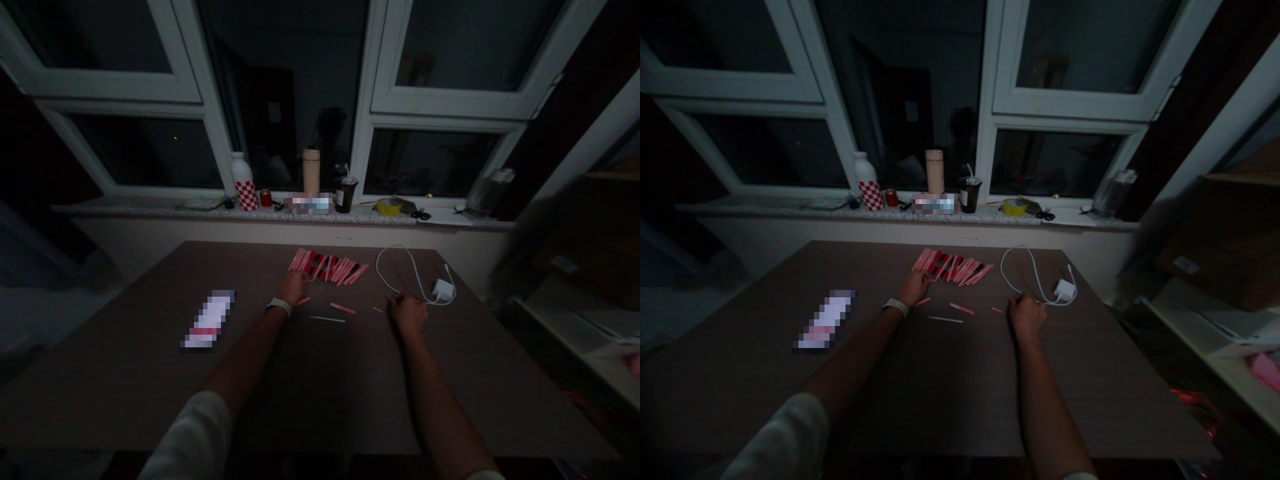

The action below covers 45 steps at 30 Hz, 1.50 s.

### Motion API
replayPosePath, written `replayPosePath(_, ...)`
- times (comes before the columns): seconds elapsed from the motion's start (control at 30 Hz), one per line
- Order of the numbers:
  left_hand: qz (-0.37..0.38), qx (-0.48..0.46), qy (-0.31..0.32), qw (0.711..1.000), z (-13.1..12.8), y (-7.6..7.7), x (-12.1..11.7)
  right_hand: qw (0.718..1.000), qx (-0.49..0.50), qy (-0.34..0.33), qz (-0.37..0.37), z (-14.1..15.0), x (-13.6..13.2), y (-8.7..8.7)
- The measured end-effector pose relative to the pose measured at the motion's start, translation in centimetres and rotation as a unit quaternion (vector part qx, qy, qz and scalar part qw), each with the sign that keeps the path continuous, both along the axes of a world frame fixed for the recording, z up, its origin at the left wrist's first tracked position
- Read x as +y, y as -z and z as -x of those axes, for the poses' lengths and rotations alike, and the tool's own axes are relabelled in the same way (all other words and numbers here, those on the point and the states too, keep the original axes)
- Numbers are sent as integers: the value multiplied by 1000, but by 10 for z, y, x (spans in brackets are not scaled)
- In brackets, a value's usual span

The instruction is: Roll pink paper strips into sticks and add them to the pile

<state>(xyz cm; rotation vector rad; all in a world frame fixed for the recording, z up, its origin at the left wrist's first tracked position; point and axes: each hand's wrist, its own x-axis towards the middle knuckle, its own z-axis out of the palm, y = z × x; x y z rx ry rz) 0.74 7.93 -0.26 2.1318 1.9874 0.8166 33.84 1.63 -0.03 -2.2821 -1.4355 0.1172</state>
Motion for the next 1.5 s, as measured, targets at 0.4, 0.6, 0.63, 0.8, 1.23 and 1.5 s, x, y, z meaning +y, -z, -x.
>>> replayPosePath(0.4, -27, -78, 41, 996, 12, -24, -41, 998, -25, 22, 51, -5, -2, -1)
replayPosePath(0.6, -34, -126, 48, 990, 20, -26, -70, 998, -31, 0, 62, -7, -2, -1)
replayPosePath(0.63, -30, -138, 50, 989, 20, -25, -75, 998, -31, -2, 53, -7, -2, -2)
replayPosePath(0.8, -53, -133, 92, 985, 20, -25, -101, 993, 5, -95, -66, 8, -6, -13)
replayPosePath(1.23, -38, -120, 176, 976, -3, -17, -122, 874, 318, -344, -126, 112, -47, 2)
replayPosePath(1.5, -39, -67, 214, 974, -8, -20, -126, 856, 357, -350, -134, 115, -53, -6)
